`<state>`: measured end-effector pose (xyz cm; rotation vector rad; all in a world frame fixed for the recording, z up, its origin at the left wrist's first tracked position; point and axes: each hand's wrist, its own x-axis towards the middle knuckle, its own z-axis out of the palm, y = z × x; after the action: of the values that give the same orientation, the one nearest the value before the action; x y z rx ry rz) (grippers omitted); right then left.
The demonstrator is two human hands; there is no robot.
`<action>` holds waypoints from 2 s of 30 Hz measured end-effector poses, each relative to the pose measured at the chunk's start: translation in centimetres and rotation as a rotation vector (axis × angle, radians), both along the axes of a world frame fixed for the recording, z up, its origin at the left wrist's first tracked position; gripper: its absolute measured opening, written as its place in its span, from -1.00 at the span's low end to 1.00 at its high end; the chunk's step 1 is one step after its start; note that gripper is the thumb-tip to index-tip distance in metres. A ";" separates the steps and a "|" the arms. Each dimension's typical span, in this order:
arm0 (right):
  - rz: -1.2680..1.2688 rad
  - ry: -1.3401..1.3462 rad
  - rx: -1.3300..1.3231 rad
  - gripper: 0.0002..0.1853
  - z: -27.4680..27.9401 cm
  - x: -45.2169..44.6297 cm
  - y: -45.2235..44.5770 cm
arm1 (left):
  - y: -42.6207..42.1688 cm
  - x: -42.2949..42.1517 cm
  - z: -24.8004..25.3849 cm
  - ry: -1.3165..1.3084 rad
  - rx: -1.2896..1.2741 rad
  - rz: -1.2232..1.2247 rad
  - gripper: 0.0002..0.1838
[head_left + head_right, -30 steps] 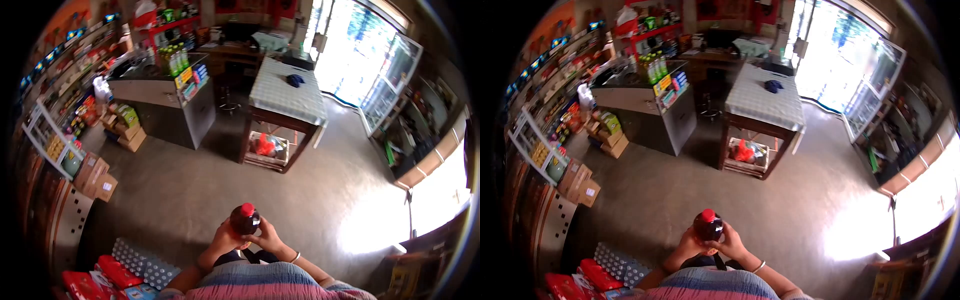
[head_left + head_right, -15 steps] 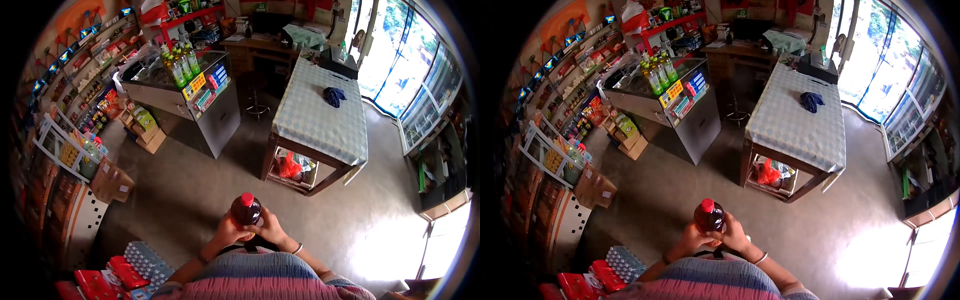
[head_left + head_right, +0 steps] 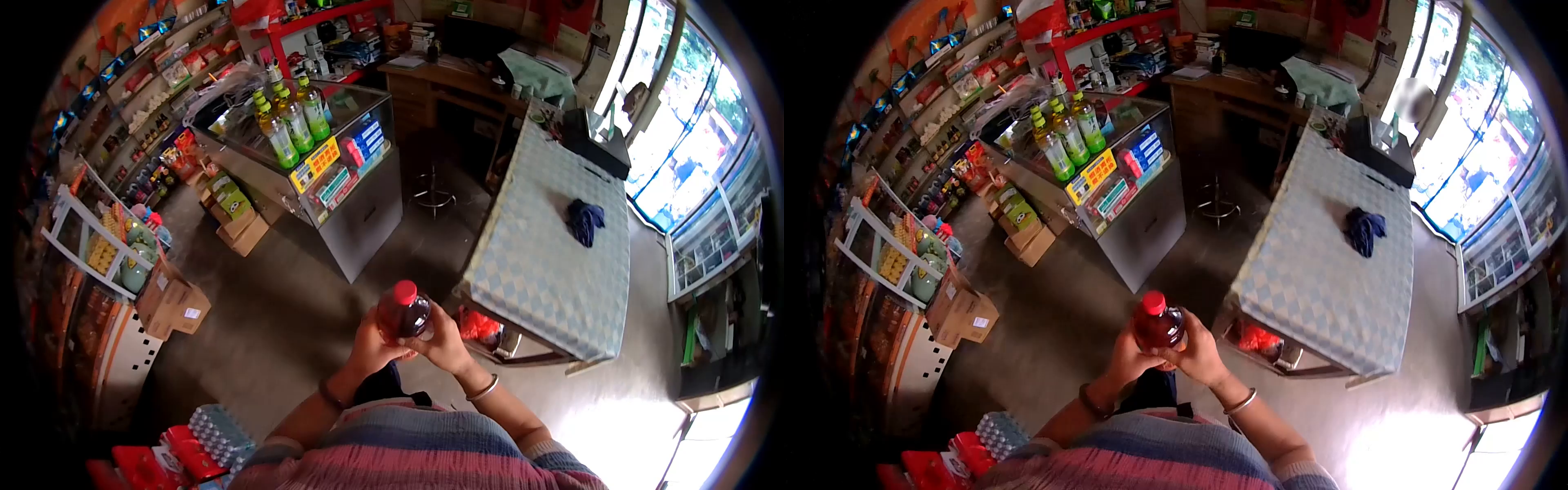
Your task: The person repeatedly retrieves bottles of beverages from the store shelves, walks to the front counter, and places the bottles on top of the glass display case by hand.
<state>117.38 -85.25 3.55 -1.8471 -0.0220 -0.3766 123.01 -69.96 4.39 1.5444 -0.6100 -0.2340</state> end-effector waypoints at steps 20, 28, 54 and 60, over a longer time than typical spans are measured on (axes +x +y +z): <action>0.207 -0.058 0.356 -0.25 5.6 68.1 -11.8 | -16.2 64.6 1.0 -0.426 -0.284 0.551 -0.23; 0.141 -0.102 0.322 -0.24 3.5 77.0 -10.2 | -17.1 72.7 -1.9 -0.419 -0.349 0.644 -0.33; -0.309 0.417 0.554 -0.52 -2.6 28.4 -4.3 | -8.6 37.8 -12.1 0.508 -0.032 -0.575 -0.54; -0.796 0.178 0.856 -0.61 -4.3 10.0 7.2 | -6.6 25.5 -7.4 0.245 0.226 -1.109 -0.67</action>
<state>127.37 -78.09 -0.80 -0.9586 0.8843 -0.6385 148.49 -76.57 -3.02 1.2071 -1.2212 -1.3401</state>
